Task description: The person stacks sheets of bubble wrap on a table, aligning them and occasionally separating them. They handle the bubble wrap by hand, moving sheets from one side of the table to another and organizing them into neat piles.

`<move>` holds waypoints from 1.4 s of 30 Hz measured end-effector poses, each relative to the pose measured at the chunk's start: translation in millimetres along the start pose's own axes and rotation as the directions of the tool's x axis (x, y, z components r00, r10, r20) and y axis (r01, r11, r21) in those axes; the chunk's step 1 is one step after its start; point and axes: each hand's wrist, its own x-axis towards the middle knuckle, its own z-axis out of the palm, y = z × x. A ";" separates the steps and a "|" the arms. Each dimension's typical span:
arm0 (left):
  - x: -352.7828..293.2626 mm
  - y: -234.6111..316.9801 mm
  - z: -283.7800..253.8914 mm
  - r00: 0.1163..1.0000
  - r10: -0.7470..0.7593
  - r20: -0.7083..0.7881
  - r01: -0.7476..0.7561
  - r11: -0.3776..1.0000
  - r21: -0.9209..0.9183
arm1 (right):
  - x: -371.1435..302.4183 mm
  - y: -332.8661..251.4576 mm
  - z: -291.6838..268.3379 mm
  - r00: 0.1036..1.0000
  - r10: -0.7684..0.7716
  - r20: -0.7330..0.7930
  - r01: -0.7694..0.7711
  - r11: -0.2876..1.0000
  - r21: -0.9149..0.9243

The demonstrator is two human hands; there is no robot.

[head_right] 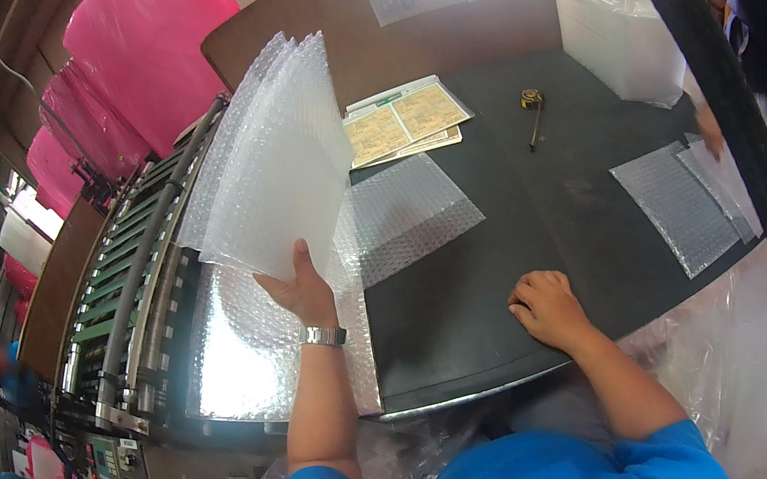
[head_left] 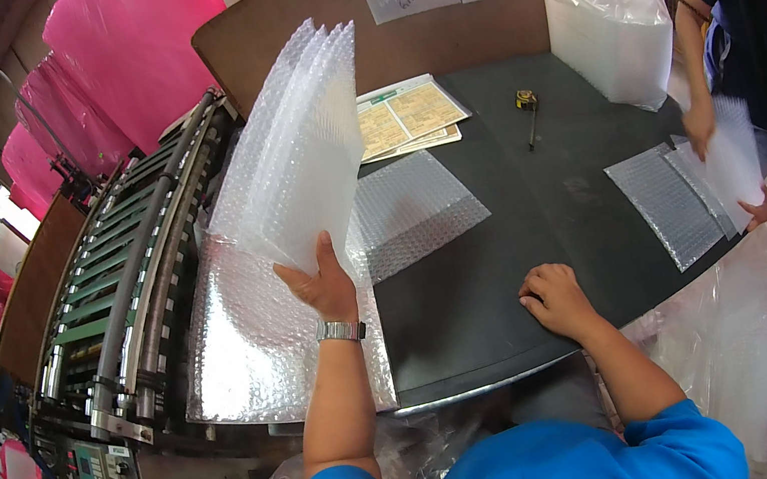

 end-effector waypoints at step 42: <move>17.3 -34.1 -18.8 0.630 -0.603 0.490 0.762 0.356 -0.541 | 1.1 2.3 -0.4 1.000 0.002 0.018 -0.002 1.000 0.006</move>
